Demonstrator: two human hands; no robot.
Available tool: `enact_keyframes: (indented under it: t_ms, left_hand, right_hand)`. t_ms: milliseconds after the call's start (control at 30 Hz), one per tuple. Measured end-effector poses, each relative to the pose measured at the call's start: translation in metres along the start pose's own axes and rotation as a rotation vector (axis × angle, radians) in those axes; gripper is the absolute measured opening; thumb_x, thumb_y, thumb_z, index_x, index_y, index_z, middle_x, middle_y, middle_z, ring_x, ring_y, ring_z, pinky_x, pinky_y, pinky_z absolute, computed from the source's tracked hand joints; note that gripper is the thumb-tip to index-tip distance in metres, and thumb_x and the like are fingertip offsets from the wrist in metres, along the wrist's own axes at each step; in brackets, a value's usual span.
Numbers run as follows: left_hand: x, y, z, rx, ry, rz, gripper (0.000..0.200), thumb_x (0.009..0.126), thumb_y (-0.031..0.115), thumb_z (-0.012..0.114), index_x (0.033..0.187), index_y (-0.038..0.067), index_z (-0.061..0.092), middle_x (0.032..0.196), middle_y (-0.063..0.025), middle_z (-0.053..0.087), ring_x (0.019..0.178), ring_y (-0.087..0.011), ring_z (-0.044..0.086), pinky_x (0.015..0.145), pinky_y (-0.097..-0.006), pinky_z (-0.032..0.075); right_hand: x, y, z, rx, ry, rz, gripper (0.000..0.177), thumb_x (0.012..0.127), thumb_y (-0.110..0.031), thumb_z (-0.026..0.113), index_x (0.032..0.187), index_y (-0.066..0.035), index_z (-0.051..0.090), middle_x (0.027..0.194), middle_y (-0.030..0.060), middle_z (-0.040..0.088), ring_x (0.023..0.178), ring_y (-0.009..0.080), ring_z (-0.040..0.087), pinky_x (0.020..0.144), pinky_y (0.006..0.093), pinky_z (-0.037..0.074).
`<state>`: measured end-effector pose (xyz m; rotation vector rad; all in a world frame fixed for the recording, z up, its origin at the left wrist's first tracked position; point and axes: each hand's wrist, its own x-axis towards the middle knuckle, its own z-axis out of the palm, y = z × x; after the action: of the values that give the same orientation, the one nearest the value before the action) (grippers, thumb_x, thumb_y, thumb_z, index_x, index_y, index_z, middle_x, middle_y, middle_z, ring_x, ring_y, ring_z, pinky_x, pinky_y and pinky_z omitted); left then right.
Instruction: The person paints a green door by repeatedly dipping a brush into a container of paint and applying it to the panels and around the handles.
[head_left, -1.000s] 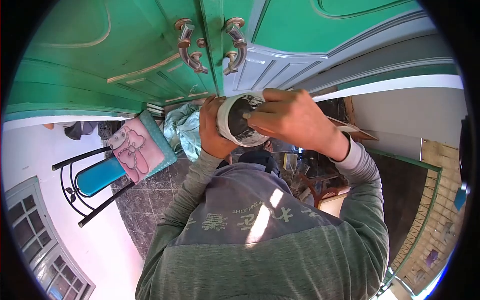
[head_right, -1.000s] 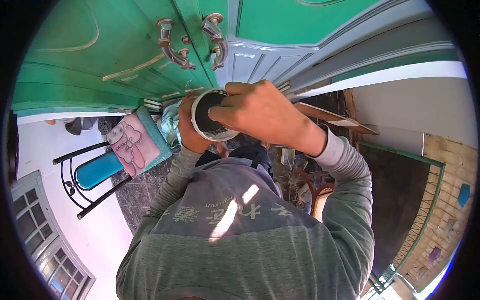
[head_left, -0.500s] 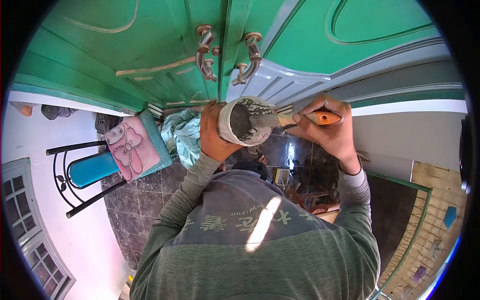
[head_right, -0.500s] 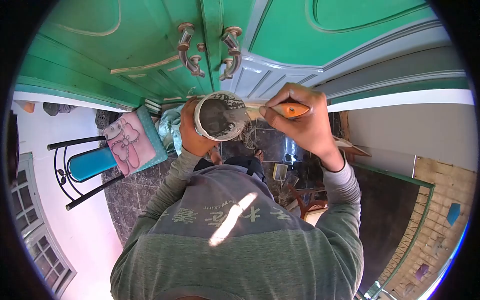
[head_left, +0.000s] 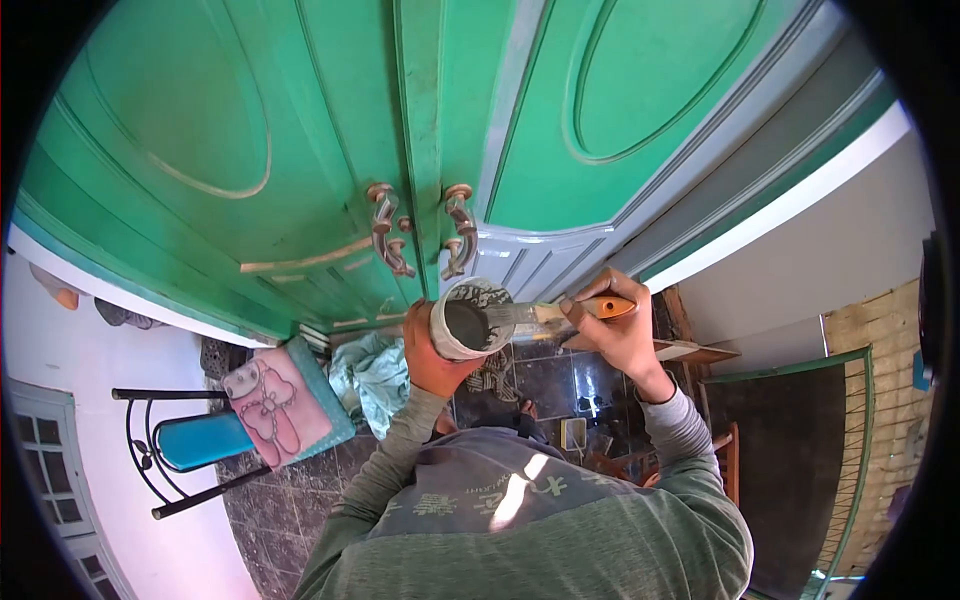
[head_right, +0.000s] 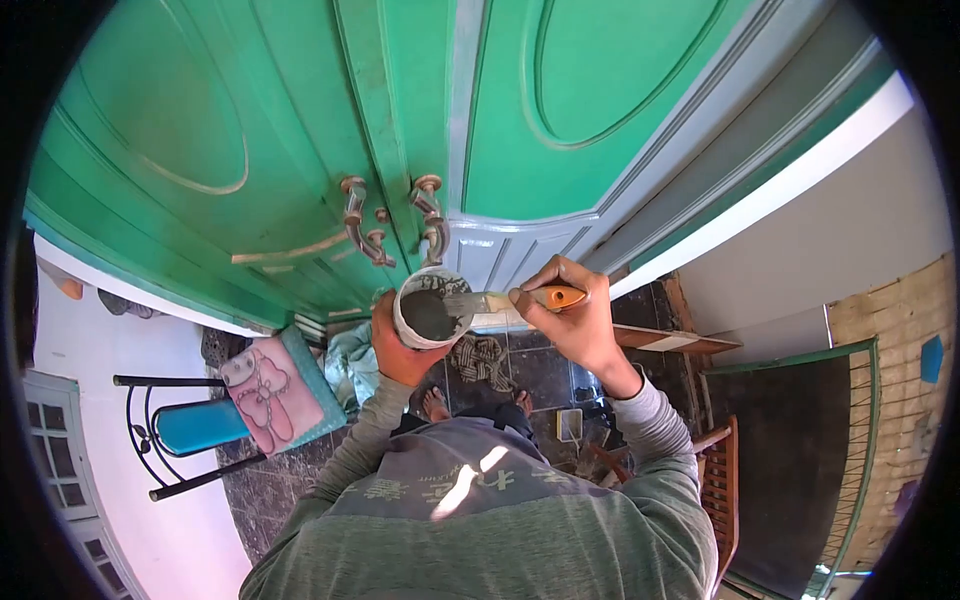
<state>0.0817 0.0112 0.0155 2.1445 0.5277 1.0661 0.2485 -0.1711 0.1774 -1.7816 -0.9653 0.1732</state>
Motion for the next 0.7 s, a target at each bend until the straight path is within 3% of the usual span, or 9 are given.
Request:
enact_keyframes:
  t_ms: [433, 700]
  left_hand:
    - [0.013, 0.007, 0.018, -0.025, 0.048, 0.016, 0.098, 0.054, 0.034, 0.1, 0.133, 0.001, 0.051, 0.124, -0.0187, 0.061, 0.113, -0.0378, 0.062, 0.097, -0.0468, 0.05]
    - [0.015, 0.021, 0.026, -0.001, 0.082, -0.004, 0.1, 0.053, 0.028, 0.101, 0.134, 0.002, 0.05, 0.122, -0.0186, 0.062, 0.112, -0.0374, 0.062, 0.096, -0.0467, 0.051]
  right_hand:
    - [-0.002, 0.018, -0.01, 0.141, 0.13, -0.028, 0.013, 0.081, 0.0, 0.075, 0.079, 0.002, 0.062, 0.075, 0.006, 0.067, 0.074, 0.008, 0.061, 0.07, 0.0271, 0.051]
    - [0.003, 0.022, -0.025, 0.171, 0.089, 0.025, 0.018, 0.088, -0.007, 0.078, 0.084, -0.002, 0.061, 0.077, -0.0021, 0.061, 0.072, 0.0033, 0.053, 0.065, 0.0216, 0.043]
